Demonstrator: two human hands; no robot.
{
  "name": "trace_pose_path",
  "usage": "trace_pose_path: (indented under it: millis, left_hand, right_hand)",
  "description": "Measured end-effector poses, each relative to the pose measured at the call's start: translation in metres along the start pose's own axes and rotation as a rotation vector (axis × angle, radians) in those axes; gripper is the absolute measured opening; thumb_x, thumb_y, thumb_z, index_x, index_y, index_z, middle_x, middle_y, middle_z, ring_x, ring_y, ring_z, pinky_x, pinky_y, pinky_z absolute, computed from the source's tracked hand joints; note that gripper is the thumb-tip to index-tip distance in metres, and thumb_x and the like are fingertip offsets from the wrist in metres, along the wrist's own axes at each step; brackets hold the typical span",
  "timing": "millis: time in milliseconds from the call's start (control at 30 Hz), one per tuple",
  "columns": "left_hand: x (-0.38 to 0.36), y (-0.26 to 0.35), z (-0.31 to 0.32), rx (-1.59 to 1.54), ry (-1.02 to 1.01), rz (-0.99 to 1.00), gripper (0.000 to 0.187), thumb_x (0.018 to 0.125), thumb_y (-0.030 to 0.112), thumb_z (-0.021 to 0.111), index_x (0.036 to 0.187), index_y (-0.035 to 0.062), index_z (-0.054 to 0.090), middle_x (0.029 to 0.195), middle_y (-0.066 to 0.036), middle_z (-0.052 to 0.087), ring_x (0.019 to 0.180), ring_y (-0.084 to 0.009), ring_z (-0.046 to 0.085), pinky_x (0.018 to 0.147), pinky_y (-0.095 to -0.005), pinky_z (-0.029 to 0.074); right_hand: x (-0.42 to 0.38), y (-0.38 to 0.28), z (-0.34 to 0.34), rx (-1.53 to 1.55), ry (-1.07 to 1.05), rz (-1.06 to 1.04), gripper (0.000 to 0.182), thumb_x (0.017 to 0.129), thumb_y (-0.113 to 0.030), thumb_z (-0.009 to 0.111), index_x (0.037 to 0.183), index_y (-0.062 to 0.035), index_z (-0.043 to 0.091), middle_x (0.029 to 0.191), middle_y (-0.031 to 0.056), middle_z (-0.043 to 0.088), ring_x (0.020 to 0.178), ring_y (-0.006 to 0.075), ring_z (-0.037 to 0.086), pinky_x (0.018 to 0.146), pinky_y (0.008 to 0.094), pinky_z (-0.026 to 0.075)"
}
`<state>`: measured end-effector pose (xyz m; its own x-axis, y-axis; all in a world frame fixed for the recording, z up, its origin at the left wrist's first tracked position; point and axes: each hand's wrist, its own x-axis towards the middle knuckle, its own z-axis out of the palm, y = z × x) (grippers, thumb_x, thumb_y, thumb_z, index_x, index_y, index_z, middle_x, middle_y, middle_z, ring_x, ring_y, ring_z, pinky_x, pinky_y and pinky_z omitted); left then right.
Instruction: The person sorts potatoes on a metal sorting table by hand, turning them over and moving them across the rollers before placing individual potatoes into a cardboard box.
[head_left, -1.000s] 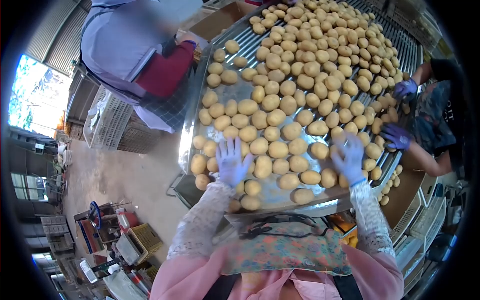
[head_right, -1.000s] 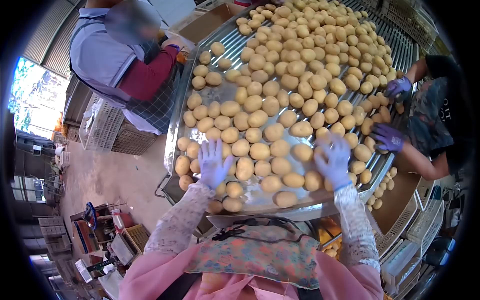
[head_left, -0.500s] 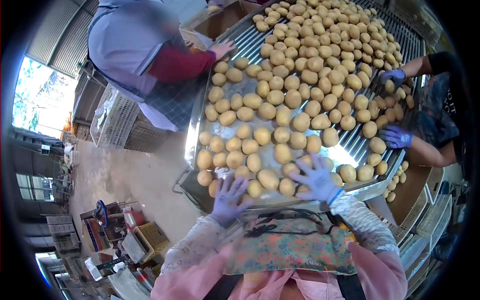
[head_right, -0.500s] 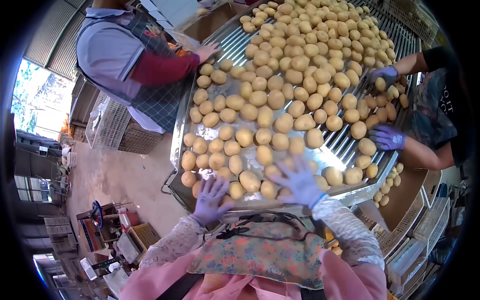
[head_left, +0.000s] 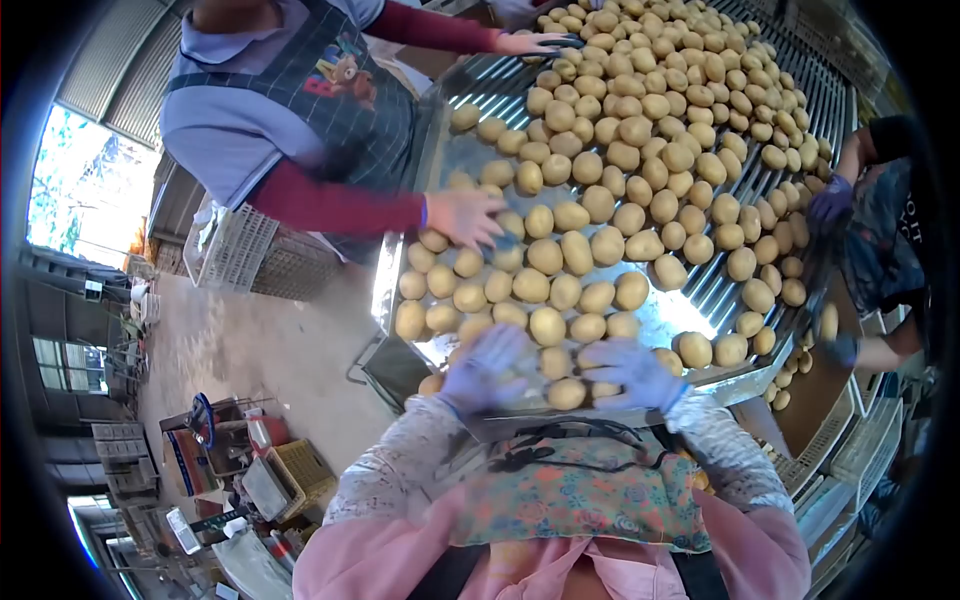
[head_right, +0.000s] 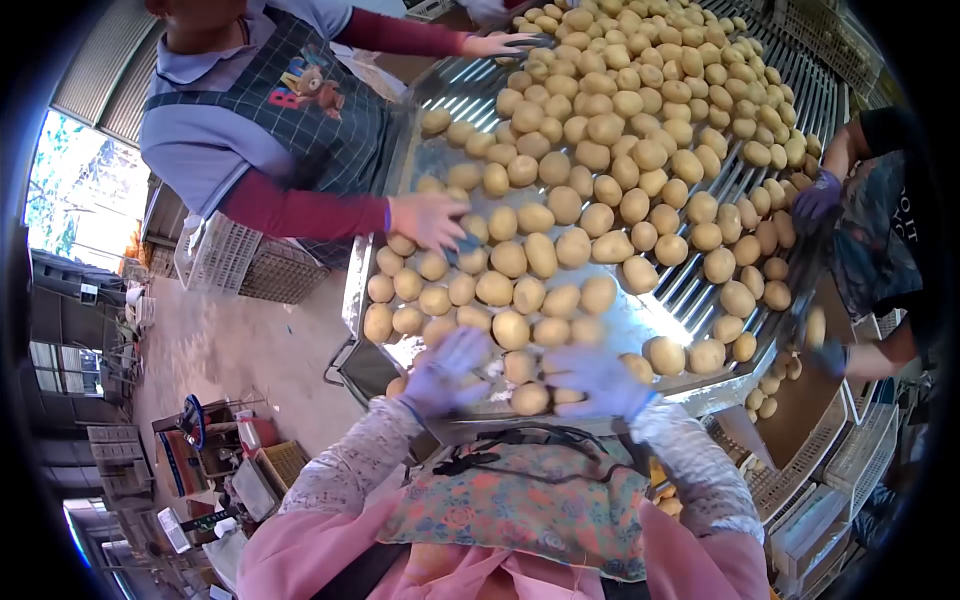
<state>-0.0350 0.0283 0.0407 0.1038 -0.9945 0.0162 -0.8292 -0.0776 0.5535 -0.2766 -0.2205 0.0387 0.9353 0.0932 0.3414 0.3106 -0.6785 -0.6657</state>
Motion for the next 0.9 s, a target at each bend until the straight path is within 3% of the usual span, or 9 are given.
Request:
trace_pose_path:
  millis: [100, 200, 300, 400, 533, 600, 700, 767, 900]
  left_hand:
    - [0.0, -0.033, -0.013, 0.486, 0.165, -0.142, 0.071, 0.096, 0.045, 0.061, 0.148, -0.0002, 0.046, 0.154, -0.022, 0.043, 0.144, -0.0454, 0.034, 0.121, -0.0595, 0.02]
    - [0.057, -0.021, 0.002, 0.429, 0.361, -0.372, 0.073, 0.094, 0.046, 0.06, 0.148, -0.0004, 0.045, 0.154, -0.02, 0.043, 0.142, -0.0428, 0.038, 0.12, -0.0612, 0.019]
    - [0.104, 0.021, 0.01, 0.529, 0.17, -0.462, 0.072, 0.093, 0.045, 0.061, 0.147, -0.0011, 0.046, 0.153, -0.021, 0.043, 0.14, -0.0409, 0.04, 0.118, -0.0641, 0.019]
    - [0.075, 0.033, 0.024, 0.424, 0.222, -0.211, 0.075, 0.091, 0.044, 0.064, 0.147, -0.0017, 0.046, 0.152, -0.019, 0.045, 0.14, -0.0376, 0.042, 0.118, -0.066, 0.018]
    - [-0.02, 0.026, 0.023, 0.268, 0.064, -0.116, 0.07, 0.092, 0.043, 0.063, 0.148, 0.0032, 0.047, 0.15, -0.014, 0.05, 0.144, -0.0271, 0.042, 0.119, -0.0625, 0.02]
    - [-0.051, 0.03, 0.003, 0.213, 0.159, -0.212, 0.06, 0.092, 0.038, 0.063, 0.141, 0.0052, 0.054, 0.131, -0.014, 0.064, 0.13, -0.0294, 0.056, 0.117, -0.0561, 0.028]
    - [-0.082, 0.003, -0.015, 0.163, 0.252, -0.363, 0.021, 0.089, 0.026, 0.065, 0.101, 0.0093, 0.069, 0.077, -0.007, 0.067, 0.075, -0.0298, 0.063, 0.084, -0.0455, 0.047]
    - [-0.083, -0.011, -0.034, 0.336, 0.268, -0.344, 0.015, 0.089, 0.024, 0.065, 0.091, 0.0091, 0.07, 0.074, -0.007, 0.066, 0.072, -0.0293, 0.062, 0.075, -0.0465, 0.047]
    - [-0.017, -0.023, -0.049, 0.464, 0.416, -0.342, 0.04, 0.093, 0.029, 0.063, 0.123, 0.0032, 0.064, 0.126, -0.021, 0.064, 0.116, -0.0396, 0.059, 0.103, -0.0503, 0.042]
  right_hand:
    - [-0.049, 0.025, -0.037, -0.169, 0.065, 0.195, 0.047, 0.077, -0.032, 0.078, 0.12, -0.0143, 0.07, 0.134, 0.0121, 0.062, 0.125, 0.0368, 0.056, 0.108, 0.0506, 0.042]
    - [-0.05, 0.036, -0.057, -0.609, 0.285, 0.523, 0.061, 0.076, -0.037, 0.079, 0.132, -0.0187, 0.065, 0.147, 0.0154, 0.051, 0.133, 0.0429, 0.046, 0.11, 0.0551, 0.037]
    - [-0.028, 0.045, -0.059, -0.611, 0.254, 0.616, 0.074, 0.076, -0.045, 0.078, 0.145, -0.0262, 0.057, 0.152, 0.0168, 0.045, 0.139, 0.0483, 0.038, 0.113, 0.0607, 0.032]
    - [-0.012, 0.04, -0.043, -0.64, 0.048, 0.572, 0.083, 0.07, -0.061, 0.079, 0.144, -0.033, 0.056, 0.155, 0.011, 0.044, 0.14, 0.0623, 0.025, 0.115, 0.0705, 0.023]
    - [-0.028, 0.011, -0.024, -0.498, -0.133, 0.415, 0.079, 0.07, -0.065, 0.076, 0.142, -0.0388, 0.057, 0.154, 0.0091, 0.044, 0.142, 0.0588, 0.026, 0.115, 0.0682, 0.025]
    - [-0.022, 0.006, -0.008, -0.509, -0.124, 0.302, 0.078, 0.07, -0.063, 0.076, 0.141, -0.0388, 0.058, 0.154, 0.0087, 0.044, 0.143, 0.0549, 0.028, 0.115, 0.0663, 0.027]
    - [0.025, -0.011, 0.013, -0.466, -0.23, 0.122, 0.073, 0.069, -0.058, 0.078, 0.137, -0.0378, 0.061, 0.155, 0.0078, 0.044, 0.144, 0.0437, 0.035, 0.114, 0.0605, 0.032]
    - [0.058, -0.005, 0.053, -0.386, -0.292, -0.02, 0.076, 0.065, -0.052, 0.082, 0.136, -0.0383, 0.061, 0.155, 0.0074, 0.044, 0.143, 0.0429, 0.037, 0.115, 0.0596, 0.032]
    - [0.112, -0.03, 0.11, -0.466, -0.331, -0.134, 0.073, 0.065, -0.045, 0.083, 0.134, -0.0381, 0.06, 0.151, 0.0057, 0.046, 0.142, 0.0387, 0.039, 0.117, 0.0561, 0.03]
